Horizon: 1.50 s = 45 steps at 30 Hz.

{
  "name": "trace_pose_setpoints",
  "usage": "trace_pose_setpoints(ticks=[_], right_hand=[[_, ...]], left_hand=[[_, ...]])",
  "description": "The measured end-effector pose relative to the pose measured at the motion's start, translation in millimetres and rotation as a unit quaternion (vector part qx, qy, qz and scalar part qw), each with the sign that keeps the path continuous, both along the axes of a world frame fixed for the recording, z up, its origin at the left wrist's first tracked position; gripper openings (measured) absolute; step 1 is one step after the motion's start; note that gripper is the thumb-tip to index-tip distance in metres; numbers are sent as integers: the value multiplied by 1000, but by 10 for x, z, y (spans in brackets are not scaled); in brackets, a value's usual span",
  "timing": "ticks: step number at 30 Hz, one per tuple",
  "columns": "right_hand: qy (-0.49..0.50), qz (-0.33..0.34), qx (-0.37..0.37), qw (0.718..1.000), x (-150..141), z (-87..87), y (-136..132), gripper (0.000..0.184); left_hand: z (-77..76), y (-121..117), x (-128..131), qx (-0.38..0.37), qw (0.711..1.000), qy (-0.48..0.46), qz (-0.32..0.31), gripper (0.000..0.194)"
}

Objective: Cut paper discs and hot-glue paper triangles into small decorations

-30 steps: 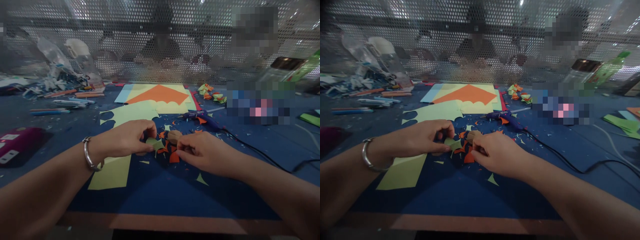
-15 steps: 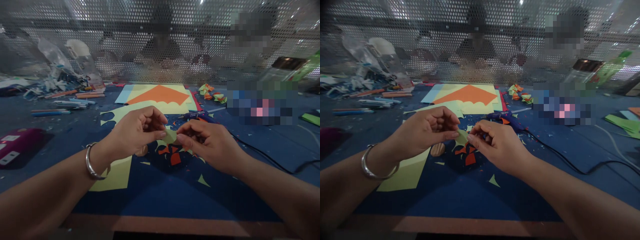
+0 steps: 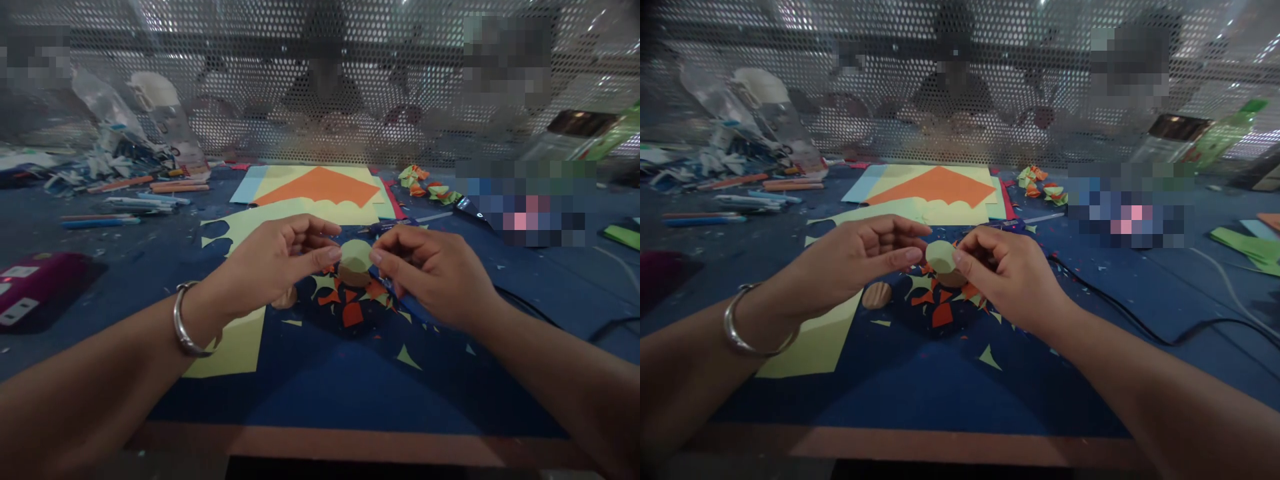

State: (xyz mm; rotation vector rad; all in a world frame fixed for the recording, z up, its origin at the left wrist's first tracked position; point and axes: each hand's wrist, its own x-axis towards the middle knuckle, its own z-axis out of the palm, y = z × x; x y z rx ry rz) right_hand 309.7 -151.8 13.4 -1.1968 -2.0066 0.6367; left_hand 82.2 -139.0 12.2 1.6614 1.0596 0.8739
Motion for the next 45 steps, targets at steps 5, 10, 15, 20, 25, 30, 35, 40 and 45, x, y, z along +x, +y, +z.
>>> trace_pose_setpoints(ticks=[5, 10, 15, 20, 25, 30, 35, 40, 45], right_hand=[[3, 22, -24, 999, -29, -29, -6, 20], [-15, 8, 36, 999, -39, -42, -42, 13], [-67, 11, 144, 987, -11, -72, -71, 11], [-108, 69, 181, 975, 5, -82, -60, 12], [-103, 77, 162, 978, -8, -59, -44, 11], [-76, 60, 113, 989, -8, -64, -51, 10], [-80, 58, 105, 990, -17, -57, -55, 8], [-76, 53, 118, 989, -31, -62, -59, 7], [-71, 49, 118, 989, -34, -69, -55, 7]], left_hand=[[-36, -42, 117, -159, 977, -140, 0, 26], [-44, -30, 128, -174, 967, -184, 38, 16], [-37, -50, 128, -185, 963, -189, 47, 17], [-37, -61, 143, -202, 958, -200, 44, 11], [-46, -87, 153, -194, 969, -154, -15, 8], [-37, -148, 162, -118, 989, -80, -33, 17], [-89, -151, 148, -91, 992, -73, -45, 23], [-129, -140, 149, -88, 992, -83, -35, 24], [-140, -140, 145, -57, 997, -50, -15, 23]])
